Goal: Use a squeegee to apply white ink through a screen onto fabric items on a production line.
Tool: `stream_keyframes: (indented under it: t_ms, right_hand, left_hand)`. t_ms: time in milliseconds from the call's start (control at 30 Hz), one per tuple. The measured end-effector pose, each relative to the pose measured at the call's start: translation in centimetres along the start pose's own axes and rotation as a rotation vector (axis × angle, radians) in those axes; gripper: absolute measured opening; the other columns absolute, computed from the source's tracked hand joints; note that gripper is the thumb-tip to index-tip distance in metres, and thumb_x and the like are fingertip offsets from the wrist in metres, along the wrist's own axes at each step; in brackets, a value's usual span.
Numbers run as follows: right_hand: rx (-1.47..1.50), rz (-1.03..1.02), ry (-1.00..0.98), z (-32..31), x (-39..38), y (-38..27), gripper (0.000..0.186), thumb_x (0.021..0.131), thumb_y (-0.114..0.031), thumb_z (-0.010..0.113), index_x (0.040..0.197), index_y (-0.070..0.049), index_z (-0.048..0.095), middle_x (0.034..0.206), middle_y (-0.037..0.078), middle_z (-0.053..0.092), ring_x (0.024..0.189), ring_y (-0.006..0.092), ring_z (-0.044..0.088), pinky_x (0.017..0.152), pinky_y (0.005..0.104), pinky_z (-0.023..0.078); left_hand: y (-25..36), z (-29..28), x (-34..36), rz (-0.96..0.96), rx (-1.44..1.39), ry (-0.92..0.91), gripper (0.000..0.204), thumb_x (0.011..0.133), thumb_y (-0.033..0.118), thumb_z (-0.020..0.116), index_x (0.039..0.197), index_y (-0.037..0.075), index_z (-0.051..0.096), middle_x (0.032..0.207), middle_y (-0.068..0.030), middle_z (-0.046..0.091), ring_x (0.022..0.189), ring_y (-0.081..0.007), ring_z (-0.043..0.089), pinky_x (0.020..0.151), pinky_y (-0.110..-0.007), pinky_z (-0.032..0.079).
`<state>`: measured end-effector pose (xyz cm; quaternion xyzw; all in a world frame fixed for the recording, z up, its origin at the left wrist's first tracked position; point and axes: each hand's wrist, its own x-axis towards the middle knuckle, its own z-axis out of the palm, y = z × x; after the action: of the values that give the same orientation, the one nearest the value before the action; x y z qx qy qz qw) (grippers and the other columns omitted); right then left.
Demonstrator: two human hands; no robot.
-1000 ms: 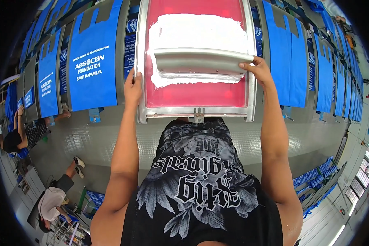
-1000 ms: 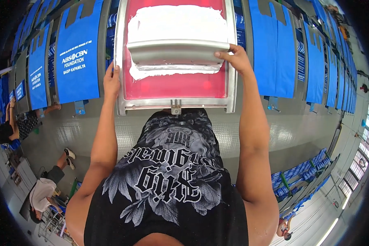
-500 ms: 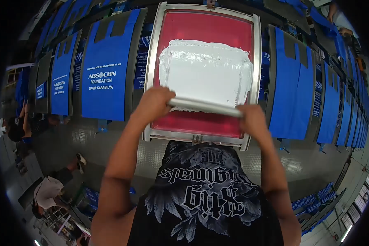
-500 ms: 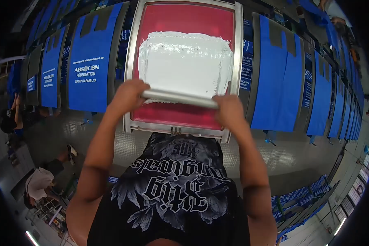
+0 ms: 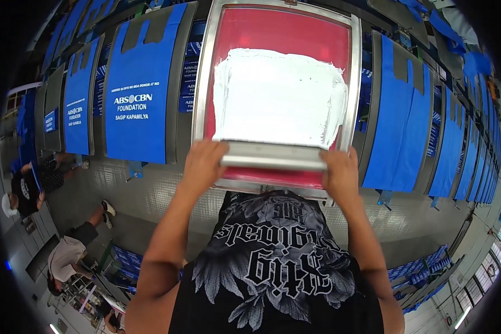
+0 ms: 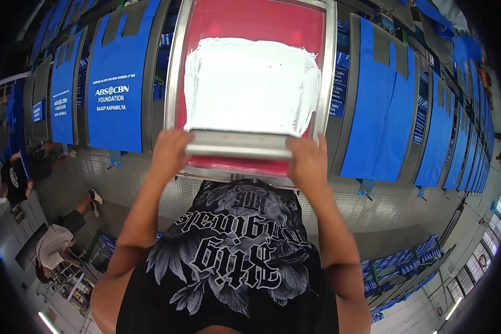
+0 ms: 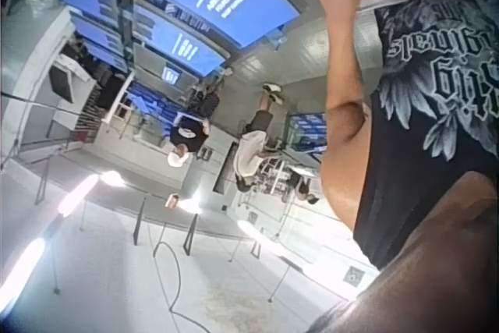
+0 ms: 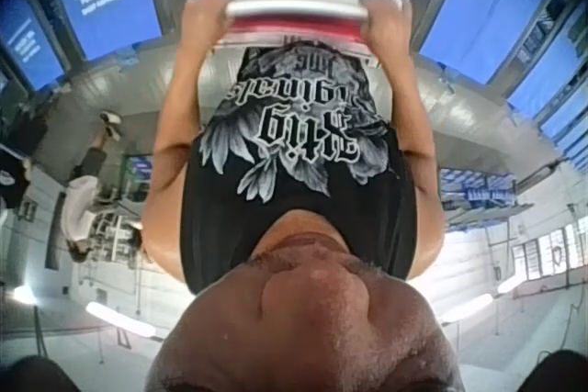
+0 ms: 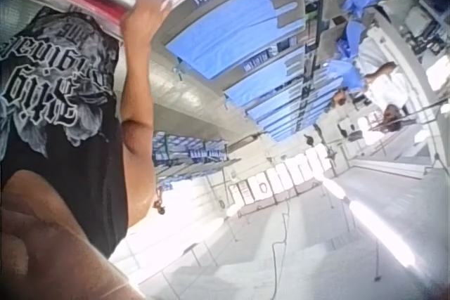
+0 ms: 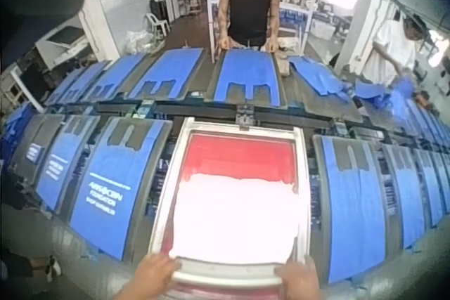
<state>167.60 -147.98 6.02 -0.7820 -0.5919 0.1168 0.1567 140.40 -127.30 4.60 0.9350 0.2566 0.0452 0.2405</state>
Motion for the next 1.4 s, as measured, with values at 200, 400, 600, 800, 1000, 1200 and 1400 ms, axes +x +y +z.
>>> stream_keyframes:
  t_ms: [200, 400, 600, 800, 1000, 1200, 1400]
  right_hand:
    - [-0.066, 0.031, 0.025, 3.4, 0.2, 2.2, 0.040, 0.059, 0.002, 0.061, 0.097, -0.010, 0.062, 0.088, 0.007, 0.063, 0.087, 0.0266, 0.058, 0.105, 0.0528, 0.028]
    - [-0.165, 0.109, -0.085, -1.0, 17.0, 6.9, 0.043, 0.062, 0.001, 0.057, 0.103, -0.008, 0.066, 0.088, 0.017, 0.066, 0.084, 0.0336, 0.062, 0.094, 0.0454, 0.038]
    - [-0.126, 0.106, -0.221, -0.2, 3.4, 1.0, 0.033, 0.064, -0.002, 0.060, 0.095, -0.011, 0.065, 0.091, 0.009, 0.066, 0.089, 0.0287, 0.059, 0.105, 0.0522, 0.028]
    - [-0.066, 0.105, -0.062, 2.7, 5.4, 3.1, 0.041, 0.060, 0.002, 0.062, 0.099, -0.013, 0.064, 0.086, 0.008, 0.064, 0.087, 0.0264, 0.059, 0.106, 0.0512, 0.028]
    - [-0.081, 0.094, -0.080, -1.7, 16.4, 7.3, 0.036, 0.064, -0.002, 0.061, 0.099, -0.010, 0.067, 0.078, 0.018, 0.065, 0.079, 0.0368, 0.060, 0.076, 0.0415, 0.050]
    - [-0.061, 0.155, -0.235, 0.2, -0.3, -0.2, 0.041, 0.059, 0.004, 0.061, 0.097, -0.009, 0.066, 0.094, 0.010, 0.065, 0.094, 0.0298, 0.058, 0.104, 0.0528, 0.030]
    - [-0.194, 0.083, -0.126, 1.6, 8.5, 5.1, 0.039, 0.064, -0.003, 0.062, 0.101, -0.014, 0.065, 0.090, 0.009, 0.067, 0.087, 0.0270, 0.060, 0.100, 0.0507, 0.034]
  left_hand:
    - [-1.8, 3.5, 1.9, 0.039, -0.029, 0.112, 0.044, 0.051, -0.002, 0.069, 0.093, 0.005, 0.062, 0.092, -0.0117, 0.062, 0.089, -0.0304, 0.057, 0.081, -0.041, 0.044]
    - [-4.9, -1.3, 18.7, -0.135, -0.028, 0.118, 0.032, 0.066, 0.021, 0.076, 0.092, 0.005, 0.068, 0.081, -0.0182, 0.065, 0.080, -0.0329, 0.063, 0.074, -0.040, 0.050]
    - [-2.5, -0.1, 4.0, -0.039, -0.091, -0.008, 0.037, 0.058, -0.001, 0.070, 0.094, 0.006, 0.067, 0.087, -0.0150, 0.064, 0.087, -0.0331, 0.060, 0.082, -0.044, 0.045]
    - [-2.6, 1.2, 7.1, -0.093, -0.014, 0.044, 0.040, 0.053, -0.001, 0.070, 0.093, 0.004, 0.065, 0.080, -0.0145, 0.063, 0.080, -0.0334, 0.059, 0.077, -0.043, 0.045]
    - [-3.7, -3.2, 19.3, -0.167, -0.085, -0.025, 0.030, 0.070, 0.023, 0.075, 0.093, 0.004, 0.068, 0.082, -0.0183, 0.066, 0.079, -0.0343, 0.064, 0.072, -0.041, 0.050]
    - [-0.5, 1.3, 0.4, -0.035, -0.082, 0.003, 0.034, 0.056, -0.004, 0.064, 0.088, 0.005, 0.066, 0.081, -0.0146, 0.064, 0.080, -0.0323, 0.059, 0.077, -0.045, 0.044]
    - [-3.3, 0.8, 10.9, -0.044, -0.004, 0.131, 0.028, 0.055, 0.008, 0.075, 0.082, 0.006, 0.066, 0.077, -0.0159, 0.064, 0.077, -0.0333, 0.062, 0.075, -0.043, 0.047]
